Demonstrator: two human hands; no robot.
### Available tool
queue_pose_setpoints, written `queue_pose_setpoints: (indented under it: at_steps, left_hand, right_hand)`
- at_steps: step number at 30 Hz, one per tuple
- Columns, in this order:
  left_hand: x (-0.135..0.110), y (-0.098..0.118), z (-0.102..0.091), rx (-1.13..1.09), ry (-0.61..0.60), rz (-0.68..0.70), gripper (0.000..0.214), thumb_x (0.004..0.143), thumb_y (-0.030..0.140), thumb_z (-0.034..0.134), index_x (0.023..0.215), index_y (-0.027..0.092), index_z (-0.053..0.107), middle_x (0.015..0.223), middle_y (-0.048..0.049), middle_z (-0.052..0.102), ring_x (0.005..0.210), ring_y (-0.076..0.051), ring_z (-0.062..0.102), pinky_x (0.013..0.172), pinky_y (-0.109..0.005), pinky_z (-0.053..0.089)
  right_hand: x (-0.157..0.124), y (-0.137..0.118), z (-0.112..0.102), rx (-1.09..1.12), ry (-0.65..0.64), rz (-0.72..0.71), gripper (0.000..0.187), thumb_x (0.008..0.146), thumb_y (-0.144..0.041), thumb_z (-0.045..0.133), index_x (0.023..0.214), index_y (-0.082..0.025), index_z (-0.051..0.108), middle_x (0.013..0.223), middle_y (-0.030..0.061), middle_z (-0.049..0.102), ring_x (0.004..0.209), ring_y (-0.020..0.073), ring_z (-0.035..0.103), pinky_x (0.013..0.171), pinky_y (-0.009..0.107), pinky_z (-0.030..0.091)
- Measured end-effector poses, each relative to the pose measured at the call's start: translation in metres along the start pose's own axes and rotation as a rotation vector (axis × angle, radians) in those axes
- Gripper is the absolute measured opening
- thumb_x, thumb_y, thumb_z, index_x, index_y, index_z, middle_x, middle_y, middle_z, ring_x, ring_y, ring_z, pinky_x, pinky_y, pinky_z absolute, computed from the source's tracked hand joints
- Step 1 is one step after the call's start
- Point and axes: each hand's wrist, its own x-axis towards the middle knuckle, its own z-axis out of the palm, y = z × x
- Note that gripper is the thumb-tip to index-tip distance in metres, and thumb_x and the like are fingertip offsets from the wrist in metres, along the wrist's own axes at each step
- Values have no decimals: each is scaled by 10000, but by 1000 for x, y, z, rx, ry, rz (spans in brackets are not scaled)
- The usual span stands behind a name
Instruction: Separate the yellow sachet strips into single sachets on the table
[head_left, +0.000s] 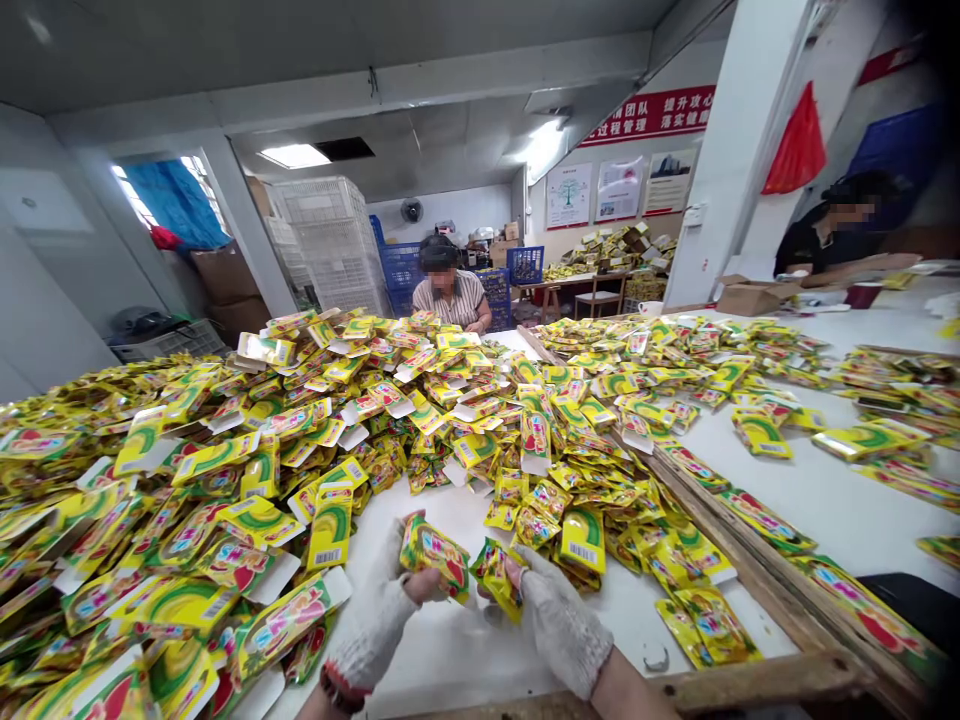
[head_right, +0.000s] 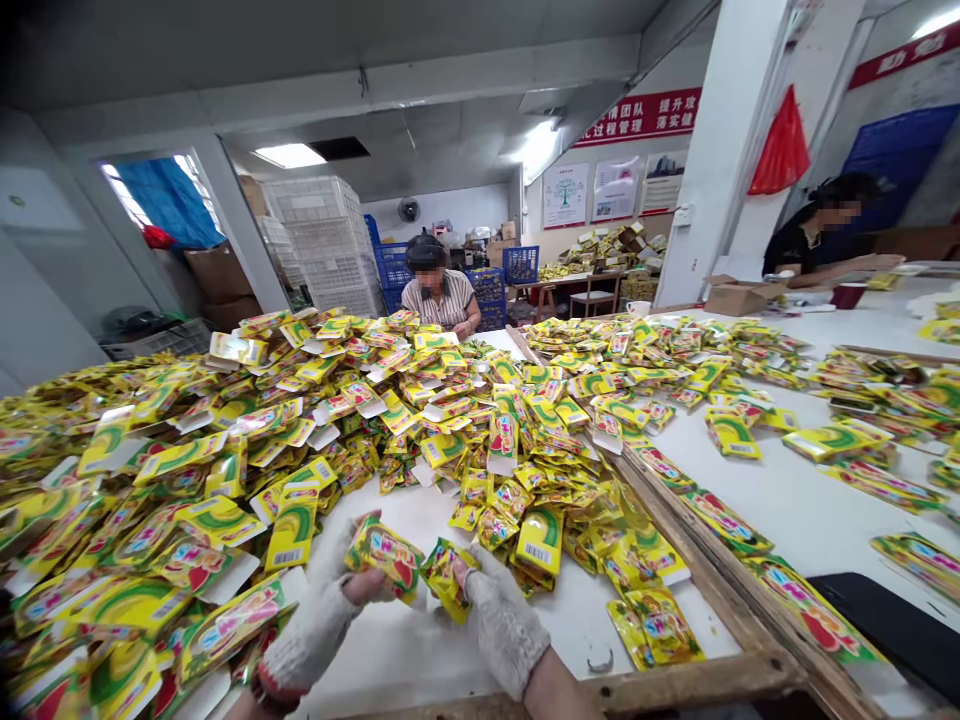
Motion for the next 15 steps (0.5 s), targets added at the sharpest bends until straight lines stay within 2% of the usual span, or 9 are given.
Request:
queue_pose_setpoints:
  at_steps: [2, 3, 6, 7, 9, 11, 13, 15]
  left_hand:
    - [-21, -4, 0, -142, -95, -93, 686, 842, 462, 572, 1392, 203, 254, 1183, -131, 615, 983, -266, 648, 836, -407, 532]
    - [-28, -6, -3, -96, -86, -93, 704, 841, 460, 582, 1399, 202, 238, 1233, -146, 588, 1032, -278, 631, 866, -420, 523]
    - [-37, -6, -13, 250, 43, 74, 871, 770, 437, 677, 1445, 201, 180, 1450, -183, 386, 1277, -324, 458, 1028, -482, 414]
    - [-37, -3, -14, 382, 47, 144, 921, 732, 419, 712, 1457, 206, 185, 1482, -176, 341, 1327, -332, 393, 1070, -497, 364]
    - [-35, 7, -13, 615, -55, 199, 907, 647, 363, 771, 1427, 228, 327, 1442, -142, 413, 1318, -338, 394, 1092, -493, 331]
    - [-33, 18, -5, 755, -225, 139, 777, 588, 324, 790, 1310, 242, 513, 1292, -105, 562, 1205, -327, 501, 1042, -456, 389]
    - [-33, 23, 5, 812, -307, 70, 757, 555, 325, 789, 1270, 230, 559, 1236, -98, 601, 1145, -320, 540, 1004, -424, 420]
    - [-35, 21, 13, 837, -291, 40, 773, 576, 309, 749, 1308, 208, 522, 1279, -113, 575, 1162, -314, 531, 1003, -403, 418]
  right_hand:
    - [-3, -2, 2, 46, -7, 1, 529, 666, -567, 697, 993, -189, 525, 994, 95, 654, 828, 211, 639, 698, 328, 517]
    - [-4, -2, 2, 10, 10, -10, 522, 656, -547, 719, 978, -184, 529, 968, 87, 652, 808, 201, 636, 694, 318, 514]
    - [-3, 0, -1, -175, 56, -25, 484, 639, -515, 736, 917, -170, 540, 883, 59, 639, 747, 179, 618, 668, 301, 507]
    - [-2, 1, -3, -239, 54, -20, 472, 637, -511, 729, 904, -170, 539, 863, 52, 636, 734, 179, 614, 655, 301, 506]
    - [0, 3, -5, -357, 46, -17, 443, 631, -495, 713, 877, -169, 540, 833, 44, 633, 723, 185, 613, 642, 307, 508]
    - [2, 5, -7, -433, 52, -33, 404, 635, -469, 696, 859, -169, 547, 820, 41, 632, 725, 190, 616, 647, 313, 514]
    - [3, 6, -8, -447, 68, -50, 371, 645, -440, 684, 863, -167, 556, 822, 40, 634, 732, 189, 622, 659, 312, 522]
    - [3, 5, -8, -419, 85, -53, 363, 667, -430, 663, 892, -166, 558, 830, 42, 643, 732, 186, 629, 657, 306, 528]
